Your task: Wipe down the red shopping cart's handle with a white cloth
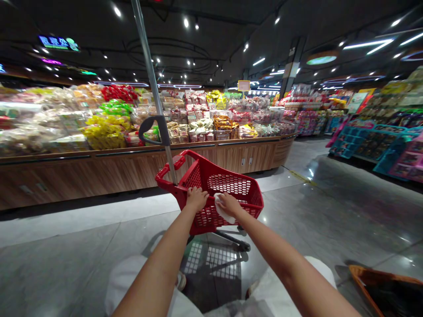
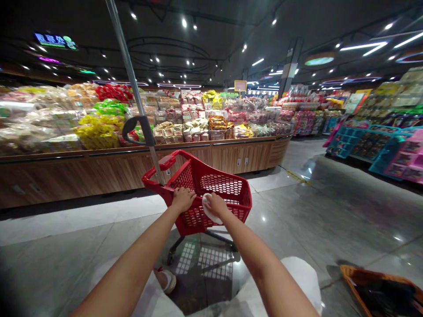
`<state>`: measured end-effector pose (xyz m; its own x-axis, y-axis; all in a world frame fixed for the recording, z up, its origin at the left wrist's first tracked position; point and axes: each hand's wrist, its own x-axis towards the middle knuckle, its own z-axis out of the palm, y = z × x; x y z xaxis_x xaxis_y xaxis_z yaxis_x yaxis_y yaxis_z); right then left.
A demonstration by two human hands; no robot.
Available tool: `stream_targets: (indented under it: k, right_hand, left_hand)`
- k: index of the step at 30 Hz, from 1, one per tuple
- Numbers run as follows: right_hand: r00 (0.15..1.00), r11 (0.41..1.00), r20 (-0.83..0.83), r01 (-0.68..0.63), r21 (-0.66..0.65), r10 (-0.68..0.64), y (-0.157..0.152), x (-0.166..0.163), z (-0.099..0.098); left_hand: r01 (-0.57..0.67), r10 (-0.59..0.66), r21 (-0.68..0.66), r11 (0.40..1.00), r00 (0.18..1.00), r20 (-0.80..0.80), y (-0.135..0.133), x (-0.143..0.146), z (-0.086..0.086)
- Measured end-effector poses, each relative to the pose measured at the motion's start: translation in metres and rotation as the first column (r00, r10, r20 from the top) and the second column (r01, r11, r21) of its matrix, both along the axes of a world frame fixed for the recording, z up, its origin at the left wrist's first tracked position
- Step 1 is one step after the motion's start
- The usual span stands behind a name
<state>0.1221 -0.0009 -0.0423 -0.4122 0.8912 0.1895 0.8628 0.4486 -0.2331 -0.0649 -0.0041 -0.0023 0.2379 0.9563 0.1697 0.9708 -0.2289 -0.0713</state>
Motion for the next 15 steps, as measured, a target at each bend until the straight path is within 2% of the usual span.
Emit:
stream_targets:
  k: [3, 5, 7, 12, 15]
  right_hand:
    - [0.999, 1.0, -0.04, -0.024, -0.002, 0.024, 0.004, -0.034, 0.001]
    - [0.998, 0.999, -0.048, -0.039, -0.025, 0.037, 0.004, -0.027, -0.001]
    - [0.997, 0.997, -0.046, -0.061, -0.044, 0.059, 0.003, 0.004, -0.006]
    - [0.999, 0.997, -0.018, -0.041, -0.07, 0.04, -0.007, 0.117, -0.023]
    - [1.0, 0.994, -0.009, 0.028, -0.11, -0.029, -0.011, 0.15, -0.031]
  left_hand:
    - [0.013, -0.013, -0.007, 1.0, 1.0, 0.008, -0.002, -0.003, 0.0]
    - [0.037, -0.036, -0.021, 0.999, 0.999, 0.029, -0.003, -0.006, 0.001]
    - [0.062, -0.06, -0.04, 0.997, 0.997, 0.042, -0.002, -0.01, 0.003]
    - [0.05, -0.05, -0.046, 0.998, 0.999, -0.01, 0.015, -0.019, 0.004]
    - [-0.026, 0.028, 0.035, 0.999, 0.999, -0.038, 0.03, -0.019, -0.002]
